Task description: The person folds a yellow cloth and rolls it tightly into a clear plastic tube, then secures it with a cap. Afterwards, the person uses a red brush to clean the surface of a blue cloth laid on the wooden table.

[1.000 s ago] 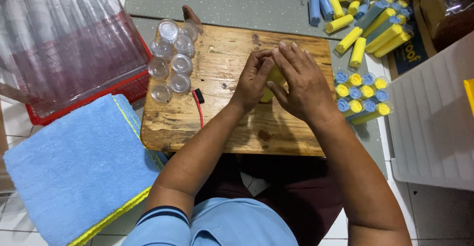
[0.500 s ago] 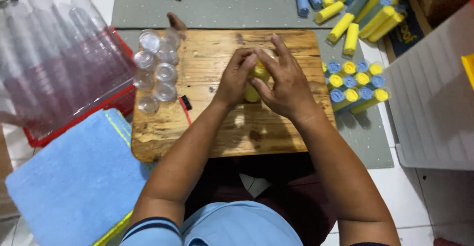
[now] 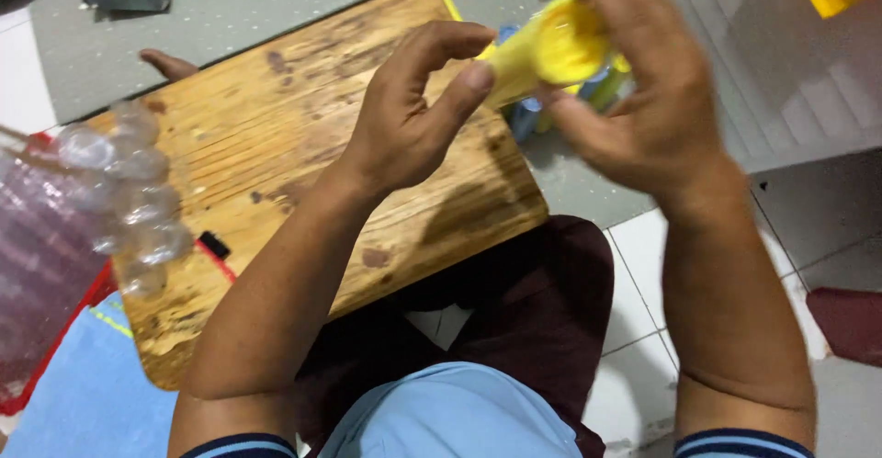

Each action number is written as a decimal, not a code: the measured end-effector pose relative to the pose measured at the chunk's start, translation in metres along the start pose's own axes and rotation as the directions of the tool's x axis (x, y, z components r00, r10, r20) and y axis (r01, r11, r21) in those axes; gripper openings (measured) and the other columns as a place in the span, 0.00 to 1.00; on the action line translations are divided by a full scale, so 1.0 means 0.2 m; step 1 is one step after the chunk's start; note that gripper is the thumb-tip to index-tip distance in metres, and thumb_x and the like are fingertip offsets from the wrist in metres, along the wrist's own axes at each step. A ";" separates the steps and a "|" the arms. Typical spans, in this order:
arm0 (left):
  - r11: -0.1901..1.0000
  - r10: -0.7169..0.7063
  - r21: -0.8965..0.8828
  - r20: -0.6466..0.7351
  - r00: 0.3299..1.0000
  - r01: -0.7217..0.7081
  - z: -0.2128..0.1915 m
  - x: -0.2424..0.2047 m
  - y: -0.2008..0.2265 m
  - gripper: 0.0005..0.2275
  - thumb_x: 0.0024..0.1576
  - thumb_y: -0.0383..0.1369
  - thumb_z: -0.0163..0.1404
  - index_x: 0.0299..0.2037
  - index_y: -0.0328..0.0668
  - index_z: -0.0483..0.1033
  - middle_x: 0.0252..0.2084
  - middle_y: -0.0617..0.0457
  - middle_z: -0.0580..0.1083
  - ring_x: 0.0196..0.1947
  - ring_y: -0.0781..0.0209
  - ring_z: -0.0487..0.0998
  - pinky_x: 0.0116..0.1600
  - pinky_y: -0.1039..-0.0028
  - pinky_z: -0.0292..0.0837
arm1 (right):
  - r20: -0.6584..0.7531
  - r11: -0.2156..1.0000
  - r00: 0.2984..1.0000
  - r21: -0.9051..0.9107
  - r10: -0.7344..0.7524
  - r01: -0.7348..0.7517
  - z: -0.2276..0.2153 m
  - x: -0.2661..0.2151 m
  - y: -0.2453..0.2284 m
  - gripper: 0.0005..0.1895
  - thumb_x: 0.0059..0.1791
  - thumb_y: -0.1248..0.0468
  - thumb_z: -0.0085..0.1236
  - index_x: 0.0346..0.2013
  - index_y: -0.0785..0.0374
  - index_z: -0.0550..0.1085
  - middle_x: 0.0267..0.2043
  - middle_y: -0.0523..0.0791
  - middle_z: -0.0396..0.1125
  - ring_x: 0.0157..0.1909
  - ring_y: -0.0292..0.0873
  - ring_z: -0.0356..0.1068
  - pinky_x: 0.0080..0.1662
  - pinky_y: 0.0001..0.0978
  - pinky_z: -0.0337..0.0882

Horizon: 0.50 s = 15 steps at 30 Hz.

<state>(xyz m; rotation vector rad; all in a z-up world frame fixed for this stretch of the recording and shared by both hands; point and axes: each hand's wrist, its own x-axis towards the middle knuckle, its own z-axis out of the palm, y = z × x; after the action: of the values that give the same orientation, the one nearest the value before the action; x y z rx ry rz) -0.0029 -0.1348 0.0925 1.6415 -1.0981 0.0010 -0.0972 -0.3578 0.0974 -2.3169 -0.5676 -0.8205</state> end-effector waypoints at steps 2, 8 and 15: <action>0.999 -0.017 0.038 0.042 0.999 0.016 0.10 0.07 -0.07 0.12 0.67 0.36 0.45 0.54 0.36 0.71 0.48 0.47 0.73 0.50 0.56 0.76 0.57 0.67 0.71 | -0.029 0.995 1.000 -0.100 0.009 -0.012 -0.10 -0.08 0.10 0.36 0.50 0.77 0.70 0.71 0.76 0.64 0.68 0.64 0.65 0.63 0.62 0.69 0.66 0.52 0.71; 0.924 -0.230 0.357 0.234 0.945 0.136 0.29 0.16 -0.39 0.09 0.62 0.35 0.52 0.49 0.41 0.75 0.45 0.50 0.77 0.43 0.57 0.79 0.42 0.69 0.76 | 0.071 0.951 0.957 -0.152 0.281 -0.268 0.02 -0.36 0.46 0.35 0.46 0.73 0.69 0.68 0.73 0.68 0.57 0.60 0.65 0.52 0.55 0.69 0.51 0.42 0.76; 0.698 -0.493 0.710 0.385 0.780 0.091 0.37 0.28 -0.65 0.10 0.60 0.43 0.56 0.42 0.49 0.79 0.45 0.51 0.77 0.56 0.48 0.69 0.61 0.50 0.60 | 0.267 0.915 0.876 -0.073 0.401 -0.396 0.47 -0.49 0.67 0.38 0.44 0.63 0.65 0.69 0.60 0.65 0.62 0.54 0.67 0.56 0.53 0.70 0.54 0.46 0.74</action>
<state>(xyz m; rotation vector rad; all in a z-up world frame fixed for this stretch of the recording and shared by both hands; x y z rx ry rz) 0.0753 -0.2326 -0.0068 2.5873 -1.3207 -0.3748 -0.0529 -0.4103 -0.0804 -2.4609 -0.1780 -0.3071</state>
